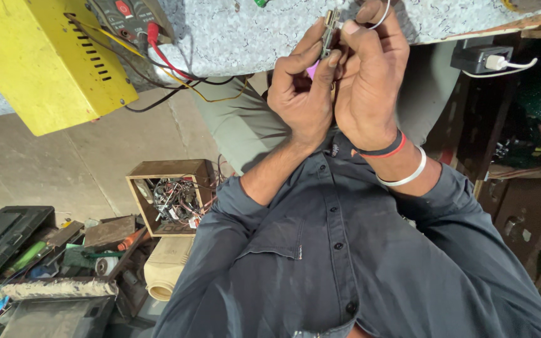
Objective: The person sits at a cluttered electronics workbench and repairs a small circuit board. They hold a purple cylindrical battery cell, attach it to a small circuit module, use a soldering iron on the board, and repeatedly test the assembly, which lights up in green, red and blue, while repositioning wires and components.
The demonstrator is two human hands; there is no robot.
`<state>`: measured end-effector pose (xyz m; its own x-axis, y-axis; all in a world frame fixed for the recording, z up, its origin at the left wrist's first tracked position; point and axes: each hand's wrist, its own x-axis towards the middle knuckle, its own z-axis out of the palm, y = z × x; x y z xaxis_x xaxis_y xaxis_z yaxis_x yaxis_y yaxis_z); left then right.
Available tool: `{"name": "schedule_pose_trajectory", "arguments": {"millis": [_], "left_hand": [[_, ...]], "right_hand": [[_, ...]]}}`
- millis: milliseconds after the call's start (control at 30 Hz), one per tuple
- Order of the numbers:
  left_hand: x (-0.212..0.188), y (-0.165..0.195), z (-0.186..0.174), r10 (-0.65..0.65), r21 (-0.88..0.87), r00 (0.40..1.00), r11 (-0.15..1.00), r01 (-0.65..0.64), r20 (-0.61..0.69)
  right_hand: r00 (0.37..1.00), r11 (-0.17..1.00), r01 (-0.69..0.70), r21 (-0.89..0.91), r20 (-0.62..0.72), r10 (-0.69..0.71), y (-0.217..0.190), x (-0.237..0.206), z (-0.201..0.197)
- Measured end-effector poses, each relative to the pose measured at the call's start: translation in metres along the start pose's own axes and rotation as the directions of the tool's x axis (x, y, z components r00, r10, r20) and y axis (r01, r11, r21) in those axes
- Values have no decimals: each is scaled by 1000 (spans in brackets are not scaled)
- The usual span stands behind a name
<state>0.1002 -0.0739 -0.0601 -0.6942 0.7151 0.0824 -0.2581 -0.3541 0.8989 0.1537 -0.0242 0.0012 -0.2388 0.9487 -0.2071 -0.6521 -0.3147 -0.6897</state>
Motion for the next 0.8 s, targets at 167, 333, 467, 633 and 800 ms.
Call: {"name": "schedule_pose_trajectory", "arguments": {"millis": [167, 333, 467, 633, 800], "left_hand": [[2, -1, -3, 42, 24, 998, 999, -43, 38], [6, -5, -7, 12, -36, 998, 999, -9, 69], [7, -5, -14, -2, 18, 996, 1000, 0, 93], [14, 1, -15, -33, -3, 995, 999, 33, 90], [28, 18, -20, -138, 0, 984, 990, 139, 110]], "right_hand": [[1000, 998, 21, -55, -9, -22, -1, 0, 2], [999, 994, -32, -103, 41, 36, -7, 1, -3], [997, 983, -55, -178, 36, 62, -10, 3, -6], [990, 969, -97, -229, 79, 118, -18, 7, -6], [981, 934, -171, -312, 33, 191, -39, 1, -9]]}}
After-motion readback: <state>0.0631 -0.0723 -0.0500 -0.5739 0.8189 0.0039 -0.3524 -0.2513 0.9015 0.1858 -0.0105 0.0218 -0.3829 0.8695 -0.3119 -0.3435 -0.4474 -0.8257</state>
